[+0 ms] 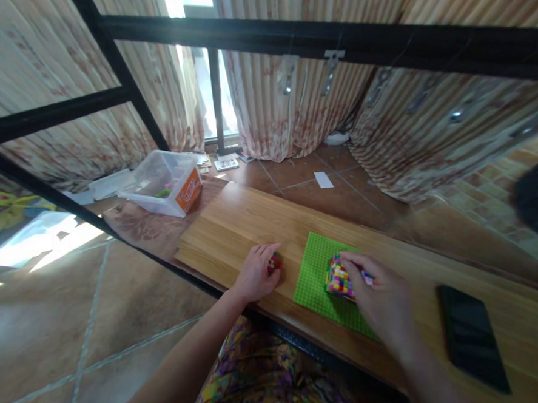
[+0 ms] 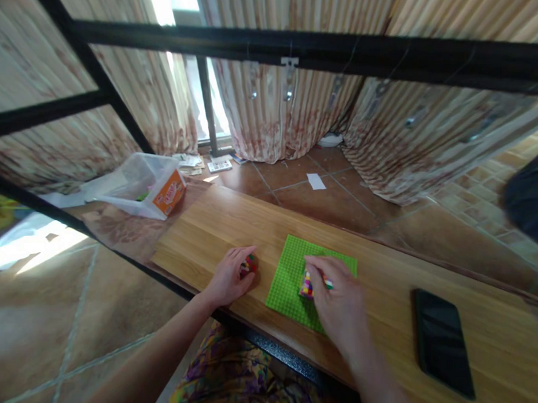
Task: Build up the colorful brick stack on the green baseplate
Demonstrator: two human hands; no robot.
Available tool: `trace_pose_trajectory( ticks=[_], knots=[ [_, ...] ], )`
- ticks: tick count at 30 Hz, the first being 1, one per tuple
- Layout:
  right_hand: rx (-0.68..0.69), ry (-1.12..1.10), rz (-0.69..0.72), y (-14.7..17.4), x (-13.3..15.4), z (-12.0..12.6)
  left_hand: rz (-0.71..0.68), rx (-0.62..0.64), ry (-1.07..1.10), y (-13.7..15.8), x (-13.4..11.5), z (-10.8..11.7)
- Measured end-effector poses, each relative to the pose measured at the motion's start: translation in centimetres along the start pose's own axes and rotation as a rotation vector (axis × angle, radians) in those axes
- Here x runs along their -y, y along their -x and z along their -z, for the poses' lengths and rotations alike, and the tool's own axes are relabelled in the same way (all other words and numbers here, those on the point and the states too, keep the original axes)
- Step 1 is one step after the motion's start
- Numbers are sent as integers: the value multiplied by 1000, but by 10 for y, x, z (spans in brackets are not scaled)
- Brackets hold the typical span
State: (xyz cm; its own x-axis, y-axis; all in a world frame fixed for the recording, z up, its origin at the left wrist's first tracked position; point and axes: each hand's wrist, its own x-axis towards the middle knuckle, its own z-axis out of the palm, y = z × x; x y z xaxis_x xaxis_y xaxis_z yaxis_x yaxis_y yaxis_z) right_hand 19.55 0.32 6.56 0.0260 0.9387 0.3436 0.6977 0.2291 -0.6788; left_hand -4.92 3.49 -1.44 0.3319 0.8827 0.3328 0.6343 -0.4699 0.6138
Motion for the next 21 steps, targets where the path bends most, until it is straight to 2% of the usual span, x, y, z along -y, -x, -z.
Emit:
trace_pose_trajectory(
  ticks=[2,4,7,10,16,21],
  knots=[
    [121,-27,104,3,18,-20,0,6,7,0,1,0],
    [219,-9,124,5,29,-46,0,13,6,0,1,0],
    [336,64,118,5,29,-81,-2,18,15,1,2,0],
    [400,129,125,3,20,-103,-1,13,36,1,2,-1],
    [405,153,140,1,12,-119,3,3,45,0,3,-1],
    [329,92,111,6,23,-105,-2,-18,22,-1,4,-1]
  ],
)
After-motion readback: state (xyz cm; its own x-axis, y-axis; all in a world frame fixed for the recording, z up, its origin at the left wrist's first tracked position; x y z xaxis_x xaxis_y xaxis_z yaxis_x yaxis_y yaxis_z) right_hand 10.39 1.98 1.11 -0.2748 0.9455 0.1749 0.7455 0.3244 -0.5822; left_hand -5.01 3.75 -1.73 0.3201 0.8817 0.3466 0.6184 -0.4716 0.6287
